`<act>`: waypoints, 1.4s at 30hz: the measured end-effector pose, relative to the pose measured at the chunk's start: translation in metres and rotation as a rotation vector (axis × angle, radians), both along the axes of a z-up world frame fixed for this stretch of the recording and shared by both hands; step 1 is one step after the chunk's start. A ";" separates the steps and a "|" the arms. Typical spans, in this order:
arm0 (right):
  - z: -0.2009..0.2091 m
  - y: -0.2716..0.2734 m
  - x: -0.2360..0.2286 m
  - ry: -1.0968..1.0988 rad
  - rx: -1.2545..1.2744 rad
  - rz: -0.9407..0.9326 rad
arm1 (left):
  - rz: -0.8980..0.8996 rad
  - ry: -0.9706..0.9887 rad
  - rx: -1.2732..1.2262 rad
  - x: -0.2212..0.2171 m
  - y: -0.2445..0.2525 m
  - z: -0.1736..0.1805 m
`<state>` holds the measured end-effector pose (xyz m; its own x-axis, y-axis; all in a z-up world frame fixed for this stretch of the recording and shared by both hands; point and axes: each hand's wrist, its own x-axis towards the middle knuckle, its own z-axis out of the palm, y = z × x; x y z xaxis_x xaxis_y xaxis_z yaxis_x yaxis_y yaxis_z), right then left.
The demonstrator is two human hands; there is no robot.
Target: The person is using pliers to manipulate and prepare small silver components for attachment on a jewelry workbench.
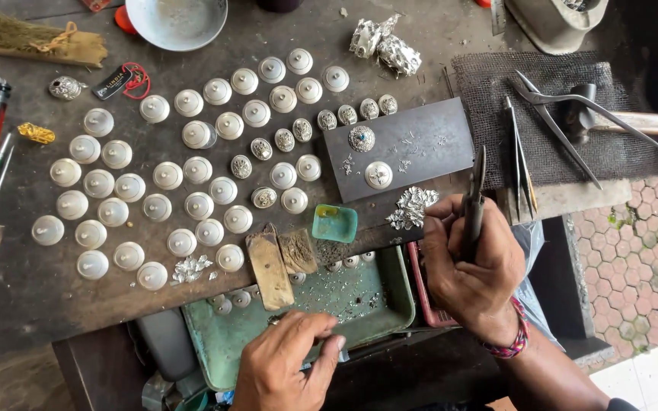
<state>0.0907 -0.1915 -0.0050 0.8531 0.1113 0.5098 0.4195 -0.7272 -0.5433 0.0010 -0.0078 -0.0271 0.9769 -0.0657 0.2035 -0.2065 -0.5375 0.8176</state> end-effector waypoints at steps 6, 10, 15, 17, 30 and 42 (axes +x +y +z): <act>-0.006 -0.001 0.002 0.028 -0.004 -0.036 | 0.027 -0.065 -0.038 0.001 -0.002 0.001; -0.005 0.000 0.001 0.047 -0.015 -0.052 | 0.064 -0.045 -0.050 0.002 0.000 0.010; -0.010 -0.002 -0.001 0.090 -0.003 -0.104 | 0.038 -0.202 -0.039 0.007 0.007 0.014; -0.010 -0.003 -0.002 0.097 -0.011 -0.105 | 0.041 -0.217 -0.039 0.007 0.009 0.016; 0.005 0.009 -0.038 0.563 0.028 -0.293 | 0.387 -0.344 0.075 0.012 0.064 0.046; -0.097 -0.060 -0.033 0.559 -0.061 -0.248 | 0.380 -0.242 0.348 0.015 0.076 0.034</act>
<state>0.0575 -0.2514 -0.1017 0.9936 -0.1103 -0.0237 -0.1031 -0.8032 -0.5867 0.0162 0.0683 0.0070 0.8733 0.1781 0.4535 -0.1054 -0.8396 0.5329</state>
